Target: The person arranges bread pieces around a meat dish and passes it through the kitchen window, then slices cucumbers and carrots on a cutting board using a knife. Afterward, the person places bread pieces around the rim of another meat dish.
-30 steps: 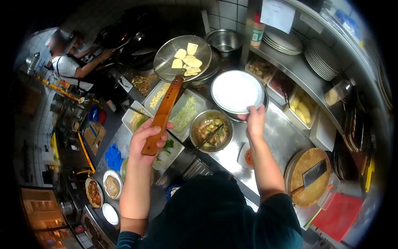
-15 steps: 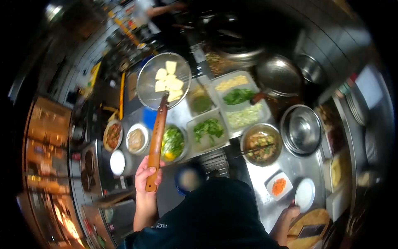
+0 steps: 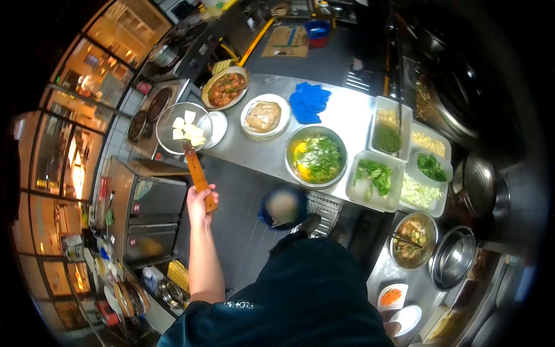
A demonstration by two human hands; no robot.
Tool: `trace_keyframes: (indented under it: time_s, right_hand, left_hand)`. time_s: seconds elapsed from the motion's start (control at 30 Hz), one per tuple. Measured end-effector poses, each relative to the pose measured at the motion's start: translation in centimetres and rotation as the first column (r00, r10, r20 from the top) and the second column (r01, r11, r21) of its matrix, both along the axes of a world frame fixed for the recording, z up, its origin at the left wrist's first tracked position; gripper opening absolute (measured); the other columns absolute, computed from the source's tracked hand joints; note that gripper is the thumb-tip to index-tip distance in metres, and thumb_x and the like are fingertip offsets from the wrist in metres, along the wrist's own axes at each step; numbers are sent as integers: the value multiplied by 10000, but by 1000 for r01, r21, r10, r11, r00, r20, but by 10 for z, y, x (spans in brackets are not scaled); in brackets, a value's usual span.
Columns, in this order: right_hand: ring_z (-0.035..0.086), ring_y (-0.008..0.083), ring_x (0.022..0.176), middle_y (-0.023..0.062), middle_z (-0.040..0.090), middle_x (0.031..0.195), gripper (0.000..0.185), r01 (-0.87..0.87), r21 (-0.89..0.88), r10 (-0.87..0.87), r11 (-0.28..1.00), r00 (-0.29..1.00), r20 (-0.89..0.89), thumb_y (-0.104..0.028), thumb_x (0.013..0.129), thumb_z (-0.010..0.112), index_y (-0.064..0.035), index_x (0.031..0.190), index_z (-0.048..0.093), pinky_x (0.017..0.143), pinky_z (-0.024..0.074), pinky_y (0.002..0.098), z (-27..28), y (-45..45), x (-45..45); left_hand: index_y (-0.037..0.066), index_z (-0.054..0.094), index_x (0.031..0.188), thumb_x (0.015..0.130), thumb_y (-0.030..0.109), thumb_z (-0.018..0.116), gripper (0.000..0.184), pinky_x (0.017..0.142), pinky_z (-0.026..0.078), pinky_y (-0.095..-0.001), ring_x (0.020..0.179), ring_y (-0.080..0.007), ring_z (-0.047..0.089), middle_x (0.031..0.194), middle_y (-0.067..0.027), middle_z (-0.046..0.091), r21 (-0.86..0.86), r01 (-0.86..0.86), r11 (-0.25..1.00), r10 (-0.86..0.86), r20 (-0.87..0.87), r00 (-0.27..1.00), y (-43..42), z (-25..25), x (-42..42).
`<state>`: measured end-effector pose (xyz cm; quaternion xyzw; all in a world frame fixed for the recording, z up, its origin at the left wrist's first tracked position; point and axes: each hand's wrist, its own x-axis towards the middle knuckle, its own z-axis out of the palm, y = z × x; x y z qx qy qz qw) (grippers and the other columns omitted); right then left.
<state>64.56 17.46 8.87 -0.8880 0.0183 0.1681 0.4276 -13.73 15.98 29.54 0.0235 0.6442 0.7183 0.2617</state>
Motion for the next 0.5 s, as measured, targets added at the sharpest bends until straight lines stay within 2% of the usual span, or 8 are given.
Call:
trace_keyframes:
  time_s: [0.1, 0.33, 0.5]
  right_hand:
    - [653, 313, 1024, 214, 670, 1181, 428, -143, -60, 147, 988, 987, 59, -150, 973, 497, 89, 1308, 612, 840, 587, 390, 7, 22, -19]
    - [632, 321, 1074, 219, 650, 1222, 461, -331, -155, 352, 931, 926, 138, -204, 979, 506, 66, 1342, 593, 886, 559, 404, 16, 50, -43]
    - [616, 326, 1109, 223, 636, 1250, 486, -420, -226, 462, 879, 867, 185, -243, 983, 512, 49, 1367, 580, 919, 540, 413, 19, 64, -52]
  left_hand:
    - [-36, 454, 1215, 925, -87, 537, 307, 551, 571, -325, 668, -225, 669, 1013, -206, 664, -91, -26, 996, 24, -27, 999, 0, -24, -24]
    - [-13, 406, 1221, 911, -96, 537, 348, 493, 569, -332, 631, -209, 664, 1011, -188, 639, -162, -31, 986, 23, -54, 998, 13, -58, -40]
    - [-9, 407, 1208, 990, -46, 549, 262, 464, 542, -324, 574, -182, 638, 866, -163, 627, -255, -61, 965, 18, -168, 986, 24, -71, -38]
